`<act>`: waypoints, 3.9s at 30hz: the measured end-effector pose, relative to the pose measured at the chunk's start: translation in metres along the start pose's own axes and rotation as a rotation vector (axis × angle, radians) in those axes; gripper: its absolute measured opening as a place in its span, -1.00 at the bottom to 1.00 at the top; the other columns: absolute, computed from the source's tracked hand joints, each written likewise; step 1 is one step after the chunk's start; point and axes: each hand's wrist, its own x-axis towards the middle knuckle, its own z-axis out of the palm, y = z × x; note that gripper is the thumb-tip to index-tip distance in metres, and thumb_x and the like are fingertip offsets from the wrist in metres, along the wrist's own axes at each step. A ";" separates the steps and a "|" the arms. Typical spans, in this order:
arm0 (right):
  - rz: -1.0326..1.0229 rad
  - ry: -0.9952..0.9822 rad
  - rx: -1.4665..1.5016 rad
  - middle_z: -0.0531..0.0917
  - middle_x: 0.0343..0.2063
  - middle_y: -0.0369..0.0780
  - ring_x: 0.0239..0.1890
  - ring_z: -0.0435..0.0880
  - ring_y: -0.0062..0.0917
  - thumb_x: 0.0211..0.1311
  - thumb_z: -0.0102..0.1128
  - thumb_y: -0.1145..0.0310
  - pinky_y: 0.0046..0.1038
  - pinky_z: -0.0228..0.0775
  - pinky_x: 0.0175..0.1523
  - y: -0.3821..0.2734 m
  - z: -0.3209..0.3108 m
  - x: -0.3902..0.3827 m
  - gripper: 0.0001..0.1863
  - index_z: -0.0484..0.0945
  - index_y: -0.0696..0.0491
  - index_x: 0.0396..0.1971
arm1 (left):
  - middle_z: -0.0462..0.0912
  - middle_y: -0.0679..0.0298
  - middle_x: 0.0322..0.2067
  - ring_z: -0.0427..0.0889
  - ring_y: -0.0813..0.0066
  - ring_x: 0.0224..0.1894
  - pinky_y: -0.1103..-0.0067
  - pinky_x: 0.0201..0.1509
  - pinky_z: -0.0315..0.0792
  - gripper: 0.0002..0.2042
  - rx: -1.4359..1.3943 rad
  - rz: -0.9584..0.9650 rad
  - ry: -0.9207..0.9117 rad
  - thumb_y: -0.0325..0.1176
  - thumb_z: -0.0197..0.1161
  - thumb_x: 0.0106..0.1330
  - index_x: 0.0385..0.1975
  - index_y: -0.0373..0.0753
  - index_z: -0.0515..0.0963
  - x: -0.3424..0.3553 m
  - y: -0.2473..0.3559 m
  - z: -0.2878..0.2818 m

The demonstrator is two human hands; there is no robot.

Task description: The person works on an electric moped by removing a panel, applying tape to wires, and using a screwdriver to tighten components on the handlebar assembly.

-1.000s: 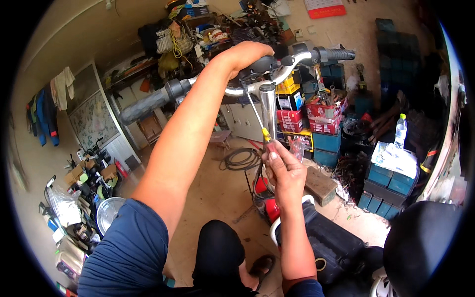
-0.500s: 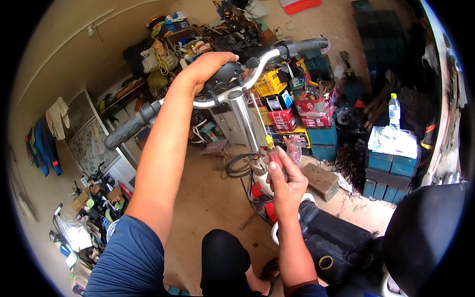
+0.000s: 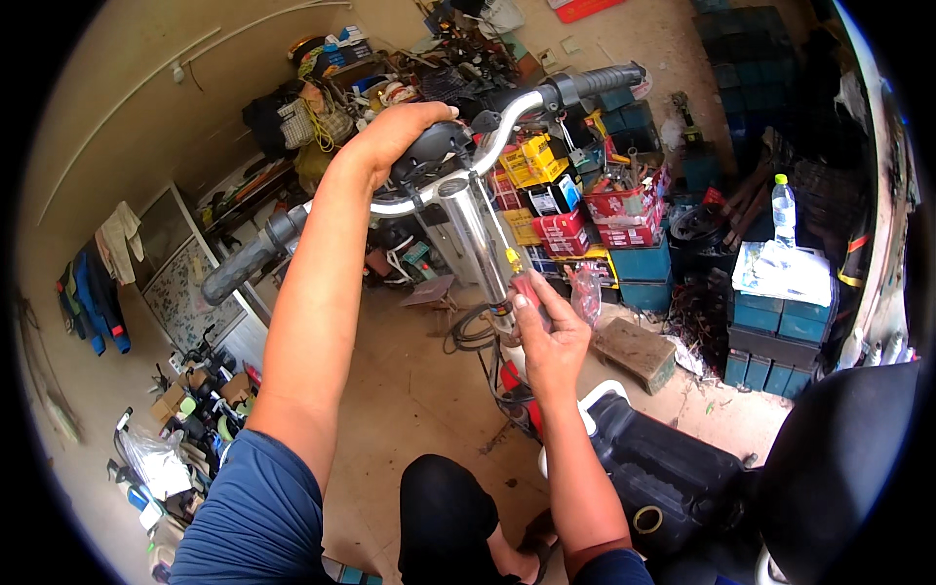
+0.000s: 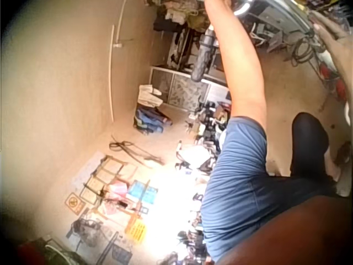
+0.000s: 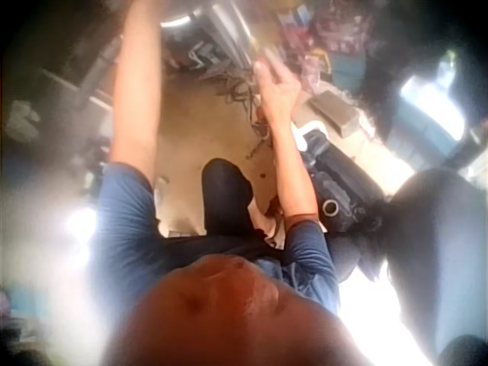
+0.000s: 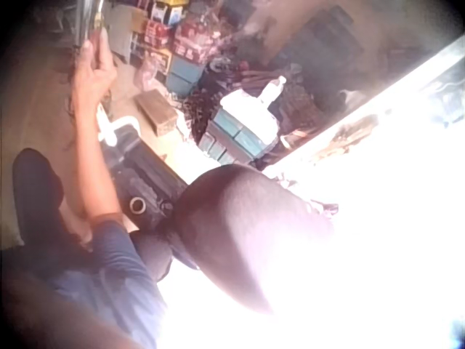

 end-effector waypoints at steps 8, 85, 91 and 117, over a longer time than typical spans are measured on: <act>-0.059 -0.003 -0.055 0.69 -0.15 -0.29 -0.35 0.53 -0.82 0.40 0.32 0.52 -0.70 0.42 -0.29 0.004 -0.004 0.004 -0.56 0.57 0.24 0.25 | 0.79 0.28 -0.26 0.75 0.52 -0.29 0.56 -0.13 0.61 -0.70 0.015 0.021 0.001 -0.13 0.26 0.38 -0.15 -0.24 0.71 0.000 0.001 0.002; 0.669 -0.297 0.621 0.79 -0.18 -0.15 -0.31 0.67 -0.70 0.44 0.31 0.34 -0.70 0.45 -0.38 -0.022 -0.036 0.036 -0.65 0.67 0.24 0.09 | 0.76 0.10 -0.06 0.72 0.51 -0.03 0.59 0.06 0.60 -0.72 -0.159 0.351 0.368 -0.46 0.27 0.47 0.08 -0.51 0.61 -0.155 -0.115 0.139; -0.128 0.004 -0.312 0.78 -0.15 -0.21 -0.12 0.68 -0.66 0.29 0.43 0.50 -0.56 0.55 0.04 -0.022 -0.027 0.031 -0.70 0.72 0.28 -0.01 | 0.71 0.10 0.01 0.69 0.38 0.08 0.45 0.18 0.59 -0.63 -0.528 0.095 0.222 -0.26 0.19 0.56 0.09 -0.50 0.58 -0.121 -0.109 0.162; 0.277 -0.066 0.431 0.55 0.25 -0.06 0.26 0.60 -0.28 0.56 0.11 0.31 -0.26 0.47 0.36 -0.014 -0.052 -0.001 -0.48 0.30 0.19 0.38 | 0.73 -0.05 -0.17 0.74 0.29 -0.12 0.47 0.04 0.60 -0.70 -0.795 0.108 0.561 -0.37 0.05 0.61 -0.04 -0.56 0.55 -0.088 -0.086 0.208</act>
